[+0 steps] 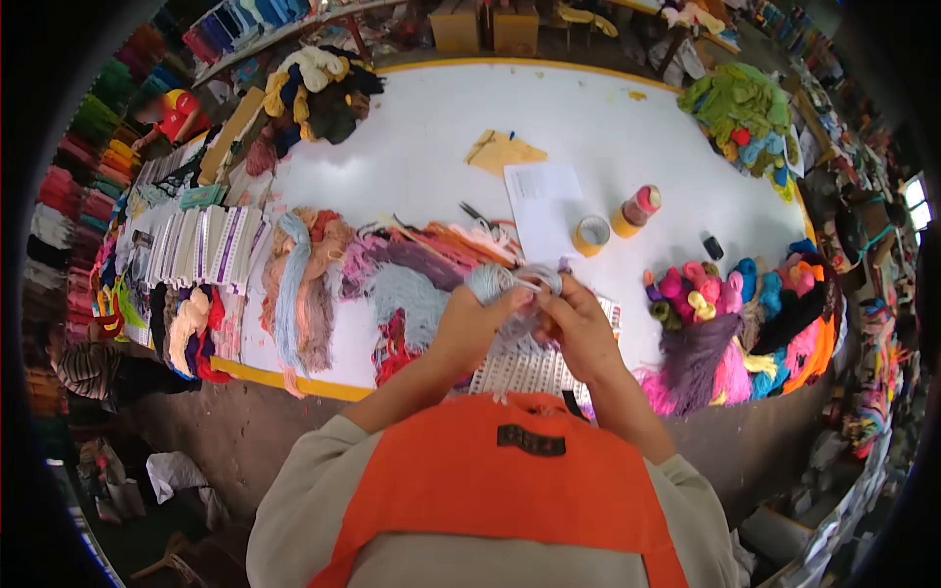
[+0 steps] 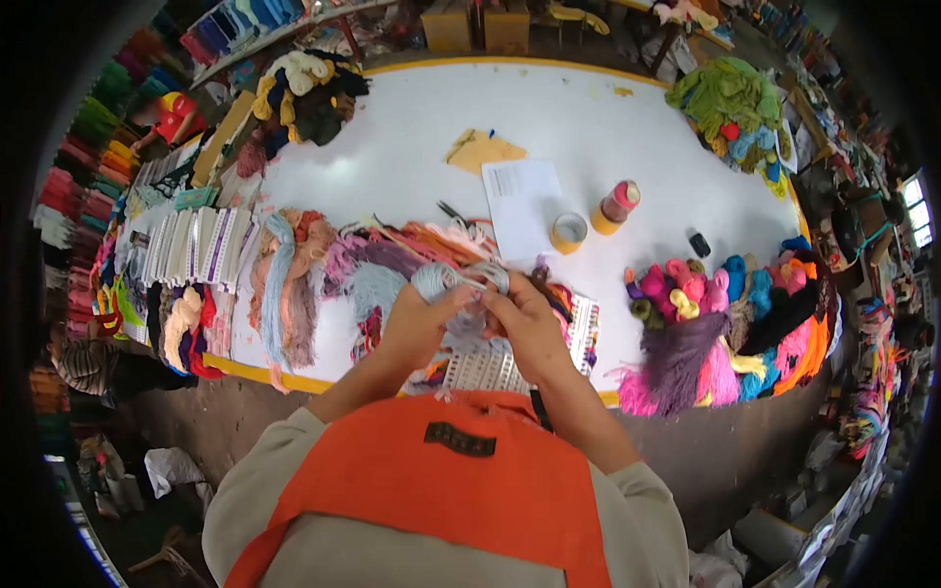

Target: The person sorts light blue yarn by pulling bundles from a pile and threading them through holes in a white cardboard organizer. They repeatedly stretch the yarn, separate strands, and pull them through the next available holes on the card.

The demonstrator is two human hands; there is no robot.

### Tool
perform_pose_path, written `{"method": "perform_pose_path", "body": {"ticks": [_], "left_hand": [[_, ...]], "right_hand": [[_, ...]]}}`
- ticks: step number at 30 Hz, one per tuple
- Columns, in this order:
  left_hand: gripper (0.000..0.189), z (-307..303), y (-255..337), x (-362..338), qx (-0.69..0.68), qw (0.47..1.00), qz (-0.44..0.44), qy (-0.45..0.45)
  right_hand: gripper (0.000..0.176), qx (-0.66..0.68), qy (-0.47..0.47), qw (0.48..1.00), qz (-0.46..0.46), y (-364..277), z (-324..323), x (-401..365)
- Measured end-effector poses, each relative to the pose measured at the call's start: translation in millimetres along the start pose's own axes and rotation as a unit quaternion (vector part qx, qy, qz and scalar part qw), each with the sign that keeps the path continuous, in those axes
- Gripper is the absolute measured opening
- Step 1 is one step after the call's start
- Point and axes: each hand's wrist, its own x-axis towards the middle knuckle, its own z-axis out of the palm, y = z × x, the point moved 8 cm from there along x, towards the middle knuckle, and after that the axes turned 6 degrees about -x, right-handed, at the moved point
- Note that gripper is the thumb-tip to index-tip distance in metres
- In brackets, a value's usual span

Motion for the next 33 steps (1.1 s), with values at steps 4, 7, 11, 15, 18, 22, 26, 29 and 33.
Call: {"method": "perform_pose_path", "body": {"ticks": [4,7,11,15,18,22,26,29,33], "left_hand": [[0.037,5,2,-1,-0.209,0.977,-0.027,-0.027],[0.037,18,14,-7,-0.227,0.971,-0.047,-0.057],[0.034,11,0,-5,-0.183,0.982,-0.022,-0.037],[0.028,8,-1,-4,-0.111,0.993,0.018,-0.033],[0.026,3,-6,-4,-0.157,0.987,0.007,-0.027],[0.025,5,-6,-5,-0.18,0.983,-0.02,-0.03],[0.022,-1,8,-2,-0.055,0.996,0.07,0.025],[0.025,-28,15,-2,-0.152,0.988,-0.017,0.018],[0.019,-132,47,-5,-0.238,0.966,0.01,0.1]], "right_hand": [[0.016,0.035,0.0,0.999,0.006,-1,-5,3],[0.019,0.006,0.002,1.0,0.0,2,-5,5],[0.022,-0.061,0.017,0.998,-0.016,2,2,3],[0.024,-0.055,0.019,0.998,-0.024,6,3,5],[0.025,-0.03,0.028,0.999,-0.02,9,0,4],[0.026,0.015,0.01,1.0,-0.01,12,1,3],[0.018,-0.201,-0.023,0.979,-0.034,11,6,-2],[0.022,-0.194,-0.087,0.977,0.027,17,11,-21],[0.016,-0.047,0.002,0.998,0.046,20,-64,-36]]}}
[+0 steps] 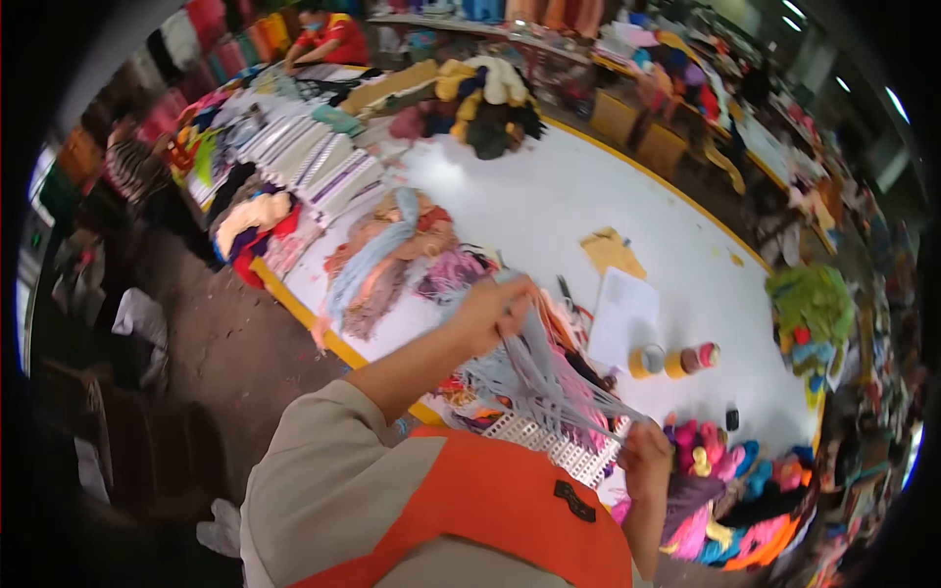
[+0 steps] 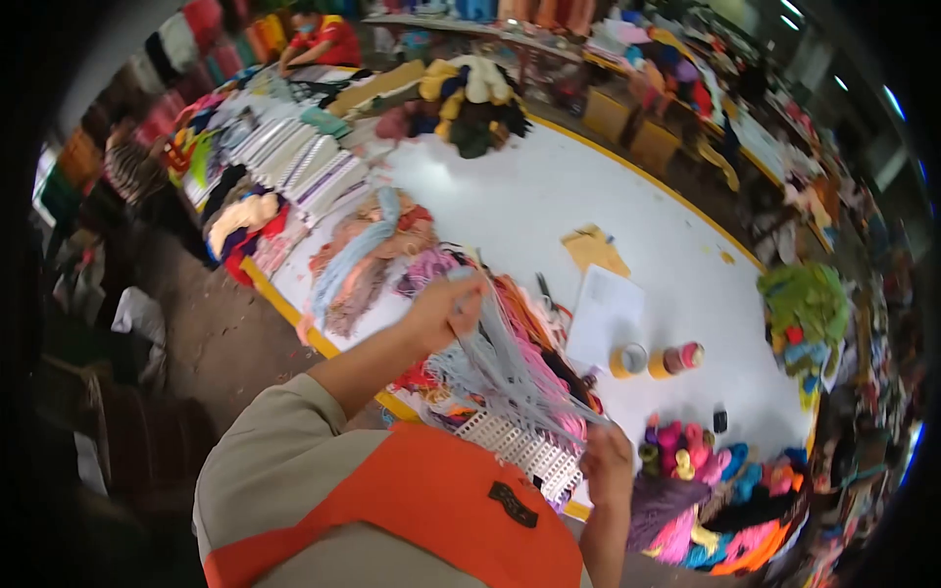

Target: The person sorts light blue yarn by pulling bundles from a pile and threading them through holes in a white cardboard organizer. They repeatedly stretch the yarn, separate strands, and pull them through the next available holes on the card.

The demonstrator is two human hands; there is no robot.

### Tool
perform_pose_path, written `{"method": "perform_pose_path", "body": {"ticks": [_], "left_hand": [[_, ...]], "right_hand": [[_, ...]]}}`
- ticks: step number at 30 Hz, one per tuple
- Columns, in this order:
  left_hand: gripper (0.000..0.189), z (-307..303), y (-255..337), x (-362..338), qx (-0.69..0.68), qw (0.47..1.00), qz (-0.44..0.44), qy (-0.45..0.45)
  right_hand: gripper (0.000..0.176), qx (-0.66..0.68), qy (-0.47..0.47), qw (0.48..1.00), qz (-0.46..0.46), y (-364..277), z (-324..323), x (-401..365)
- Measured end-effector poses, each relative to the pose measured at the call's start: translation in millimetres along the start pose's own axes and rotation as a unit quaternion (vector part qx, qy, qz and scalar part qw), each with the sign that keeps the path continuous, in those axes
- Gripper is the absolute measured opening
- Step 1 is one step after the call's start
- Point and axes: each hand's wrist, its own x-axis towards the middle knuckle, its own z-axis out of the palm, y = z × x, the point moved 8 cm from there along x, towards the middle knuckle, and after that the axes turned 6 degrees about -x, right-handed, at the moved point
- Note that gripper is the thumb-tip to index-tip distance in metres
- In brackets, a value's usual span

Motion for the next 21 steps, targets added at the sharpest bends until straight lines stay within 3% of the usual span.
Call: {"method": "perform_pose_path", "body": {"ticks": [3,4,5,6,8,10,12,13,15,16,21], "left_hand": [[0.016,-54,76,1,-0.133,0.989,0.046,0.034],[0.015,-75,100,0,-0.164,0.983,0.062,0.045],[0.014,-88,126,-8,-0.176,0.978,0.098,0.058],[0.013,-100,153,-16,-0.185,0.971,0.131,0.072],[0.012,-148,200,-18,-0.205,0.957,0.176,0.1],[0.011,-168,234,-34,-0.181,0.95,0.209,0.143],[0.012,-185,258,-44,-0.152,0.935,0.26,0.184],[0.014,-187,267,-46,-0.131,0.935,0.279,0.175],[0.014,-194,293,-60,-0.062,0.901,0.359,0.237],[0.014,-207,306,-64,-0.089,0.887,0.379,0.247],[0.013,-232,304,-77,-0.155,0.878,0.396,0.22]], "right_hand": [[0.02,-0.018,0.083,0.996,0.001,13,-70,-10],[0.021,-0.052,0.152,0.987,0.007,20,-98,-15],[0.022,-0.066,0.154,0.986,0.016,31,-128,-18],[0.023,-0.193,0.17,0.965,-0.041,33,-160,-19],[0.016,-0.097,0.271,0.957,0.035,52,-226,-33],[0.023,-0.15,0.312,0.934,0.089,58,-295,-46],[0.021,-0.223,0.315,0.92,0.066,51,-346,-66],[0.035,-0.289,0.321,0.901,0.043,44,-357,-68],[0.034,-0.327,0.307,0.894,0.017,49,-363,-56],[0.032,-0.363,0.296,0.884,-0.005,50,-358,-52],[0.026,-0.53,0.231,0.807,-0.121,58,-325,-28]]}}
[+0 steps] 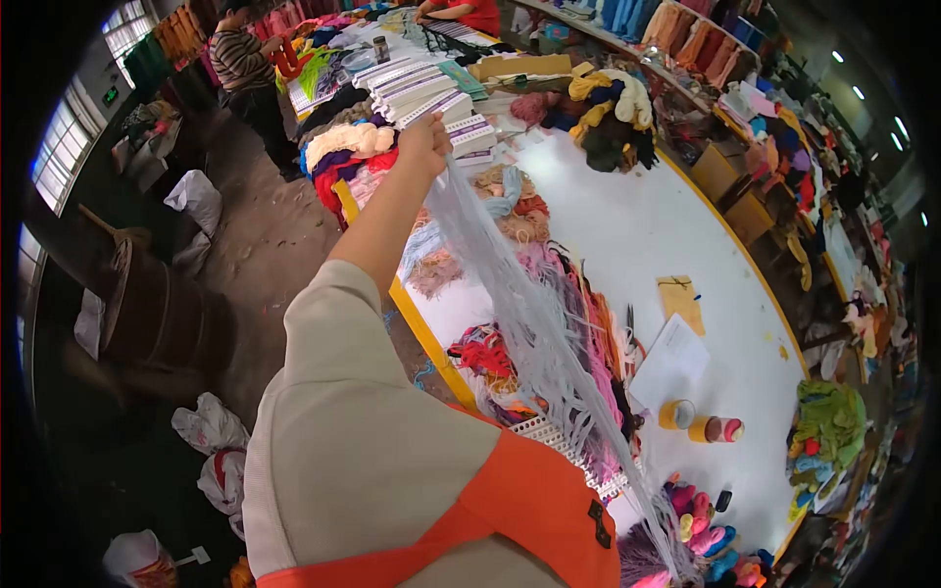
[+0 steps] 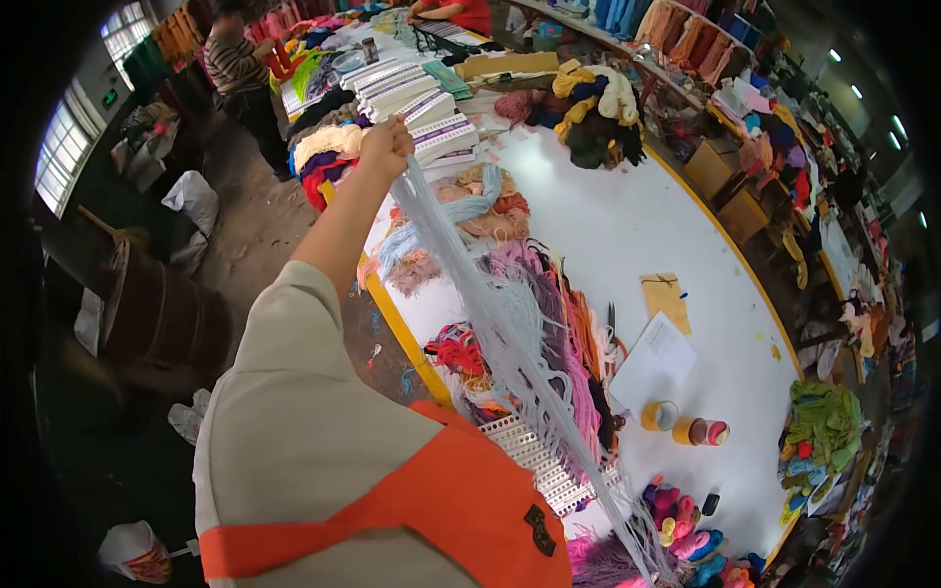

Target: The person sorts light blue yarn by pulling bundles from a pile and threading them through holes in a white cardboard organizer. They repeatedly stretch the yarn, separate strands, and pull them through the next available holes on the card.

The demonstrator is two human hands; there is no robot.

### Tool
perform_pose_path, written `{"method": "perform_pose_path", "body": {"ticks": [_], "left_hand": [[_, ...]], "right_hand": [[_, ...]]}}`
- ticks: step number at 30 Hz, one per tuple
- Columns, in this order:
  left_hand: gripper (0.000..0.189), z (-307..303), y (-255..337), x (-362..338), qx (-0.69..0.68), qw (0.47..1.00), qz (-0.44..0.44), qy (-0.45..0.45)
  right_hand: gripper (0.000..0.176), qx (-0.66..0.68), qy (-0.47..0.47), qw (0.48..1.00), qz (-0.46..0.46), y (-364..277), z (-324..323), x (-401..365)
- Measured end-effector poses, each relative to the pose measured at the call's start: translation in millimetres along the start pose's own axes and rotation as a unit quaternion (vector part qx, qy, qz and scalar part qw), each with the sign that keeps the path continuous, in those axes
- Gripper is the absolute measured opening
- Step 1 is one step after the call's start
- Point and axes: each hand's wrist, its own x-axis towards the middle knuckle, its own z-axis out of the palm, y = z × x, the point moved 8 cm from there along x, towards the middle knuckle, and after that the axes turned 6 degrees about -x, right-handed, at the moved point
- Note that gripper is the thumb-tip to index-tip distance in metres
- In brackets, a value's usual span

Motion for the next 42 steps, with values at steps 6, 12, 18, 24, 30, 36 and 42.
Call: {"method": "perform_pose_path", "body": {"ticks": [6,12,18,24,30,36,42], "left_hand": [[0.013,4,-70,-72,0.0,0.999,-0.041,-0.028],[0.032,-6,-275,-254,-0.048,0.926,-0.278,-0.253],[0.034,11,-348,-393,0.351,0.721,-0.173,-0.572],[0.031,17,-333,-435,0.381,0.591,-0.282,-0.653],[0.033,-3,-342,-437,0.364,0.603,-0.366,-0.608],[0.045,-34,-367,-445,0.486,0.54,-0.408,-0.553],[0.04,-73,-351,-376,0.548,0.522,-0.47,-0.454]], "right_hand": [[0.025,-0.165,0.019,0.964,-0.208,-42,51,-15],[0.033,-0.146,-0.136,0.965,-0.17,-68,137,-36],[0.022,0.059,-0.325,0.933,-0.146,-308,186,-61],[0.018,0.11,-0.368,0.921,-0.07,-368,135,-70],[0.019,0.21,-0.376,0.902,-0.032,-284,155,-86],[0.017,0.226,-0.01,0.97,-0.086,-329,91,-61],[0.009,0.786,0.011,0.611,0.092,-243,60,-50]]}}
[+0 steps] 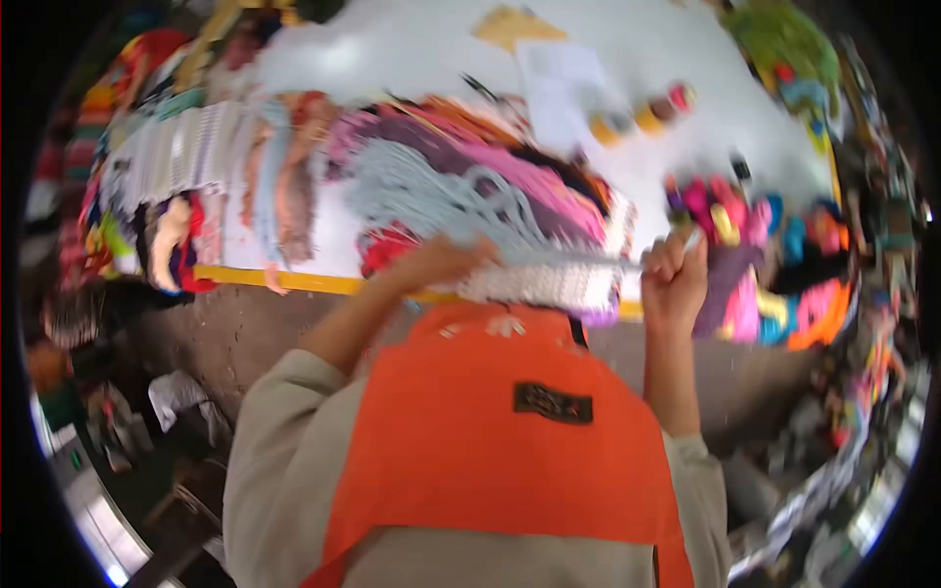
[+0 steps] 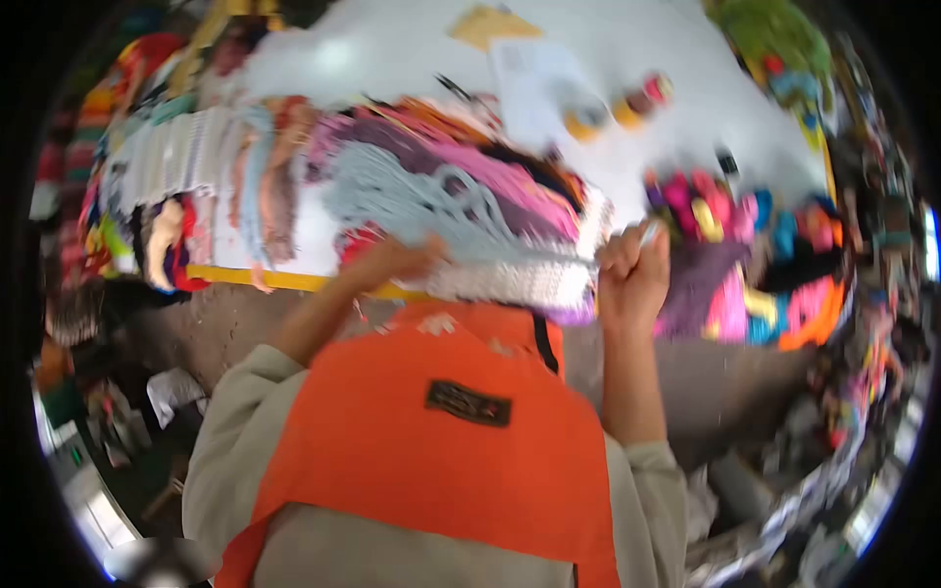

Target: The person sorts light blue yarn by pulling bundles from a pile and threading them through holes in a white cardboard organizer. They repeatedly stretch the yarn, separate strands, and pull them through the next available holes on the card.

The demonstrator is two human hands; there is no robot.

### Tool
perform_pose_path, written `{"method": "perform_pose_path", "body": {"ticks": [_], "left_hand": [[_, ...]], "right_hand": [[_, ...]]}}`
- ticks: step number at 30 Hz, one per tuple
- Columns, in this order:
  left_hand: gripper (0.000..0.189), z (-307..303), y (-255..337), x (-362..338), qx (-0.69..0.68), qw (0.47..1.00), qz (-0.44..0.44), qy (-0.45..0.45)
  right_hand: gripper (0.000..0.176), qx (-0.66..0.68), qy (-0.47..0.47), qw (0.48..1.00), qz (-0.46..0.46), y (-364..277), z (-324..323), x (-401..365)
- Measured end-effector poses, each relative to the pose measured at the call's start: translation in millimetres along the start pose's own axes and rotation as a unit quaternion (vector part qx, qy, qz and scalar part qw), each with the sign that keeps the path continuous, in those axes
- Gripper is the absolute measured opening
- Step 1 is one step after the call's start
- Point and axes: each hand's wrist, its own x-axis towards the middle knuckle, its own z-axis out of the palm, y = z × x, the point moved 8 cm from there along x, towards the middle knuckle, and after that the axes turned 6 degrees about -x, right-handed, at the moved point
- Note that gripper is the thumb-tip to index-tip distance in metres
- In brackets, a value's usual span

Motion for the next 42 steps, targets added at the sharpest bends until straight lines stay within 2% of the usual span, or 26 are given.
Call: {"method": "perform_pose_path", "body": {"ticks": [1,2,4,6,9,10,11,12,15,17,18,19,20,21,22,23,25,26,27,28,29,32,34,36,41,42], "left_hand": [[0.041,-32,-6,-6,0.086,0.994,-0.041,0.06],[0.035,-43,19,-21,-0.028,0.998,0.023,0.058],[0.03,-73,28,-33,-0.139,0.989,0.042,0.028],[0.027,-110,24,-37,-0.131,0.989,0.05,0.056],[0.024,-155,29,-51,-0.068,0.984,0.04,0.159],[0.023,-178,16,-48,-0.123,0.973,0.05,0.188],[0.023,-201,21,-50,0.014,0.955,0.186,0.232],[0.022,-203,22,-61,-0.233,0.935,0.115,0.24],[0.026,-294,-9,-75,-0.301,0.869,0.162,0.359],[0.035,-349,-5,-91,-0.349,0.848,0.183,0.355],[0.037,-383,4,-104,-0.204,0.877,0.25,0.356],[0.051,-452,-20,-105,-0.293,0.847,0.305,0.321],[0.057,-456,21,-146,0.144,0.81,0.387,0.417],[0.056,-513,9,-152,-0.143,0.845,0.361,0.367],[0.05,-534,30,-176,-0.003,0.798,0.404,0.448],[0.042,-522,47,-194,-0.112,0.785,0.433,0.429],[0.041,-468,95,-223,-0.279,0.687,0.359,0.567],[0.041,-494,89,-225,-0.284,0.686,0.366,0.561],[0.039,-520,95,-231,-0.202,0.699,0.396,0.56],[0.037,-539,103,-232,-0.116,0.708,0.422,0.555],[0.037,-547,110,-224,-0.113,0.711,0.426,0.547],[0.037,-557,124,-237,0.032,0.612,0.354,0.706],[0.037,-554,135,-241,0.094,0.593,0.351,0.719],[0.037,-548,151,-251,0.219,0.55,0.336,0.733],[0.039,-520,162,-234,0.484,0.407,0.282,0.721],[0.039,-520,168,-232,0.484,0.406,0.281,0.723]], "right_hand": [[0.007,-0.084,0.029,0.996,-0.031,-22,-22,-1],[0.009,-0.115,0.096,0.987,-0.049,-40,-53,-12],[0.012,-0.168,0.174,0.967,-0.079,-74,-107,-23],[0.016,-0.238,0.269,0.926,-0.112,-106,-151,-47],[0.017,-0.265,0.342,0.886,-0.167,-156,-218,-86],[0.017,-0.271,0.367,0.869,-0.19,-175,-228,-98],[0.017,-0.266,0.372,0.86,-0.227,-197,-226,-105],[0.017,-0.29,0.406,0.825,-0.266,-218,-225,-123],[0.016,-0.296,0.461,0.748,-0.374,-283,-221,-175],[0.015,-0.301,0.487,0.703,-0.421,-317,-207,-199],[0.014,-0.29,0.503,0.68,-0.447,-334,-201,-211],[0.013,-0.296,0.493,0.671,-0.468,-348,-199,-220],[0.013,-0.304,0.481,0.662,-0.488,-362,-196,-227],[0.013,-0.299,0.488,0.659,-0.489,-369,-184,-231],[0.014,-0.345,0.487,0.624,-0.505,-381,-186,-233],[0.015,-0.39,0.485,0.587,-0.517,-391,-191,-236],[0.017,-0.447,0.469,0.561,-0.516,-391,-163,-230],[0.017,-0.468,0.455,0.538,-0.534,-392,-152,-227],[0.014,-0.503,0.466,0.513,-0.517,-391,-152,-226],[0.011,-0.542,0.502,0.458,-0.495,-389,-149,-225],[0.01,-0.579,0.536,0.4,-0.466,-387,-147,-224],[0.006,-0.696,0.568,0.273,-0.345,-378,-113,-207],[0.008,-0.699,0.567,0.299,-0.318,-382,-119,-200],[0.009,-0.724,0.559,0.269,-0.302,-383,-129,-195],[0.009,-0.742,0.567,0.245,-0.262,-399,-142,-185],[0.009,-0.741,0.566,0.246,-0.264,-401,-146,-183]]}}
